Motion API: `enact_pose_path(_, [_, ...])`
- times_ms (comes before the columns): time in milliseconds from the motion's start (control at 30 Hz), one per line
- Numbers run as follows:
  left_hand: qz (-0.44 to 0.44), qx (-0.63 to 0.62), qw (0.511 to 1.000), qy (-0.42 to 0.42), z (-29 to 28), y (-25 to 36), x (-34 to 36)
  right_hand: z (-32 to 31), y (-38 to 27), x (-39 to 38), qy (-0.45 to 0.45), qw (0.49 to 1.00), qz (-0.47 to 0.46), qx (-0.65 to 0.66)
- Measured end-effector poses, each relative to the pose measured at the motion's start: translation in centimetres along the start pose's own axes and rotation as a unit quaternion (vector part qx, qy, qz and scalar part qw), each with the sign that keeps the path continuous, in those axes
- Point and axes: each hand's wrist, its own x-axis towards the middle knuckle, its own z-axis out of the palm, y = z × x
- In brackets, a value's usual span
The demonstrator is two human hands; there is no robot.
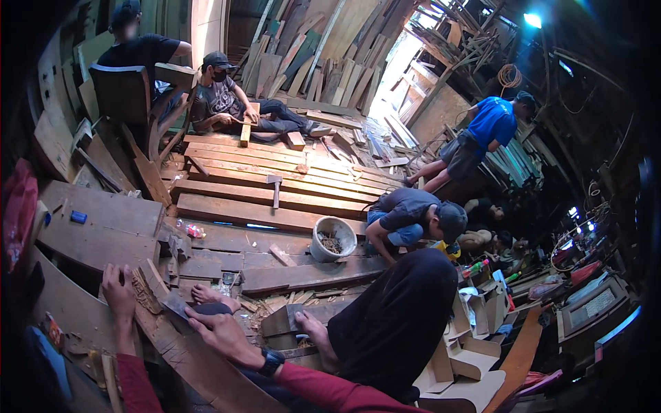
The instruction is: Using a wood chisel to carve out portions of a wooden plank in a workshop.
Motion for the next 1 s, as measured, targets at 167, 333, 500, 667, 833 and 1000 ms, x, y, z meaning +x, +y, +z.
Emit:
enact_pose_path(167, [-0.023,-0.009,0.998,-0.055,0.5,0.4,0.5,1.5,1.3,1.7,0.105,0.990,-0.097,-0.022])
enact_pose_path(333, [-0.008,0.007,0.999,-0.030,0.3,-0.5,0.2,0.9,1.2,0.5,0.074,0.991,-0.111,-0.013])
enact_pose_path(500, [-0.001,0.003,1.000,-0.029,0.0,0.2,0.4,1.7,-0.1,1.7,0.093,0.994,-0.058,-0.021])
enact_pose_path(667, [0.019,0.009,1.000,-0.012,0.5,-1.0,0.1,0.6,1.1,0.2,0.074,0.994,-0.076,-0.015])
enact_pose_path(833, [-0.067,0.006,0.994,-0.081,-0.9,0.4,0.6,1.4,0.4,1.5,0.087,0.994,-0.053,-0.031])
enact_pose_path(1000, [-0.011,0.017,0.999,-0.042,-0.4,0.1,0.5,0.4,1.2,0.0,0.079,0.995,-0.057,-0.020])
